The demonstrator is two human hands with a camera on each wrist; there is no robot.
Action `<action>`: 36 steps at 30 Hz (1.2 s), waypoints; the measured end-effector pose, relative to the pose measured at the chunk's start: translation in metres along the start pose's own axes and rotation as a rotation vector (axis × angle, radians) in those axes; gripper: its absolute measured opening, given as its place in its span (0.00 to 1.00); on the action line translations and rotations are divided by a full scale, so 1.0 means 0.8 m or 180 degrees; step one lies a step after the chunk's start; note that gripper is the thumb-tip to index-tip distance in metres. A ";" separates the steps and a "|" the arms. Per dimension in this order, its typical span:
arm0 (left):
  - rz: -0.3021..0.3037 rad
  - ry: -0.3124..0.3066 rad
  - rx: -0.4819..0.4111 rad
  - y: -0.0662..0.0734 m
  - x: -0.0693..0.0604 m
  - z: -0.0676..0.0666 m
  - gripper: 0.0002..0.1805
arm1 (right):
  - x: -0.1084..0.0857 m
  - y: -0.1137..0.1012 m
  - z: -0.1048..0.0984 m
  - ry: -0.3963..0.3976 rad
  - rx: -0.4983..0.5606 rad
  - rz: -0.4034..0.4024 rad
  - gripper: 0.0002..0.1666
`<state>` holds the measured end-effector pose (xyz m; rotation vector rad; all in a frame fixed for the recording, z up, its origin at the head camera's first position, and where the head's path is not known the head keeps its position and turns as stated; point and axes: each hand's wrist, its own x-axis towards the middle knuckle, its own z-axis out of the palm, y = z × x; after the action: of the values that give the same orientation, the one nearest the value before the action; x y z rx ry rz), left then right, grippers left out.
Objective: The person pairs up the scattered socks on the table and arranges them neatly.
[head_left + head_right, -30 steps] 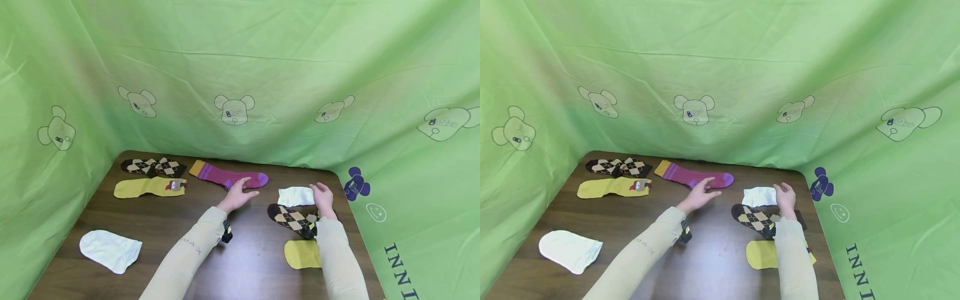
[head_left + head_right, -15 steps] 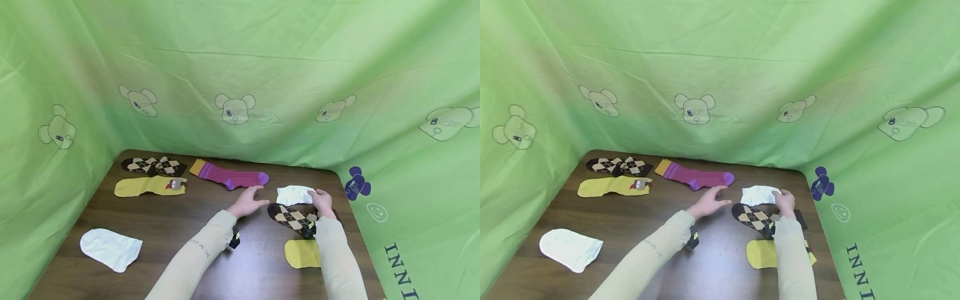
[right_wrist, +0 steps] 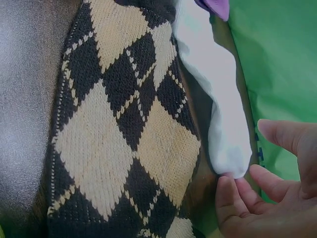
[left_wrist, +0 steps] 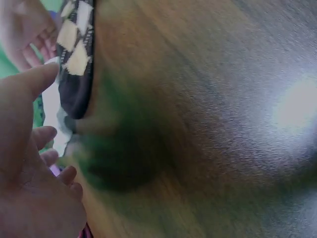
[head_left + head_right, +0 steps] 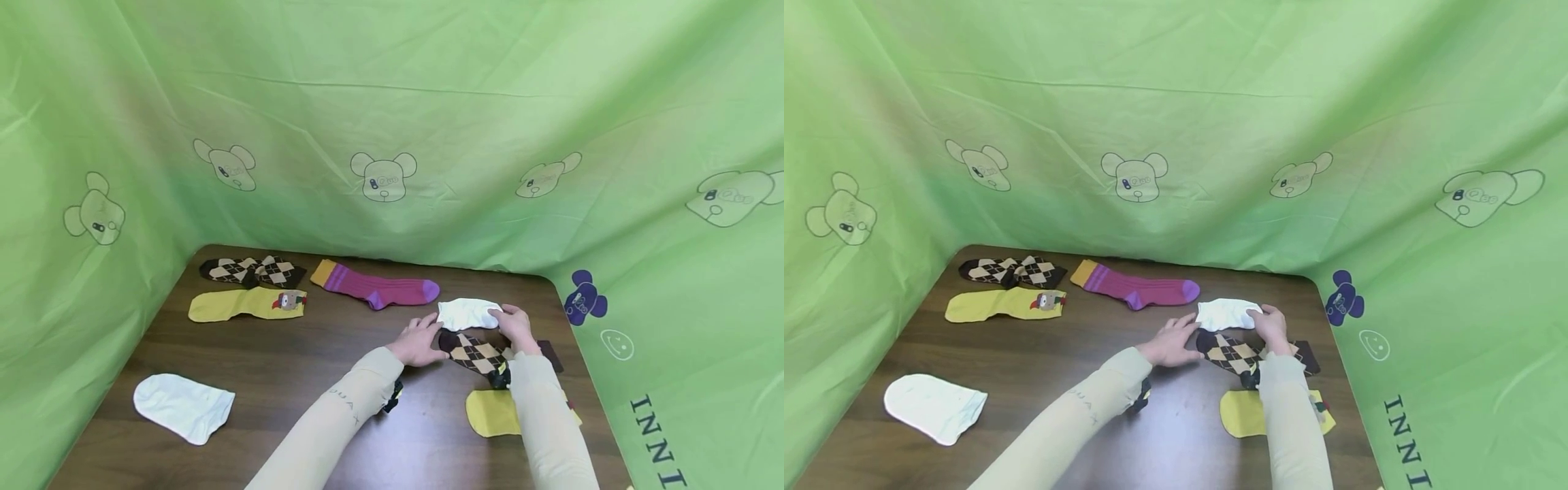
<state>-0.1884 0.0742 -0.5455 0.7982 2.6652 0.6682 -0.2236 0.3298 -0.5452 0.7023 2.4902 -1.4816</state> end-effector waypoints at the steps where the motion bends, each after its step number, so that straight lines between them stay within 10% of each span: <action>1: 0.0038 -0.0051 0.0123 0.001 0.000 0.001 0.40 | 0.000 0.000 -0.001 0.0013 0.0000 0.0004 0.39; 9: 0.0261 -0.0166 0.0596 -0.001 0.001 0.009 0.31 | -0.004 -0.005 0.000 -0.0063 0.0045 -0.0020 0.38; 17: -0.0048 0.0318 0.0719 -0.016 0.001 0.003 0.24 | -0.009 -0.006 0.021 -0.0107 0.0044 -0.0175 0.33; 22: -0.0373 0.0826 0.0450 -0.032 -0.001 0.006 0.10 | -0.014 -0.008 0.035 -0.0106 -0.0158 -0.0402 0.29; 28: -0.0582 0.1272 -0.0286 -0.039 0.003 0.013 0.19 | -0.017 -0.015 0.046 0.0058 -0.0526 -0.0584 0.29; 36: -0.0560 0.1354 -0.0744 -0.036 0.004 0.014 0.28 | -0.013 -0.020 0.058 0.0278 -0.1126 -0.0989 0.30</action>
<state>-0.1994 0.0584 -0.5700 0.3853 2.8981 1.1867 -0.2267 0.2805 -0.5516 0.3362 2.9255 -1.0558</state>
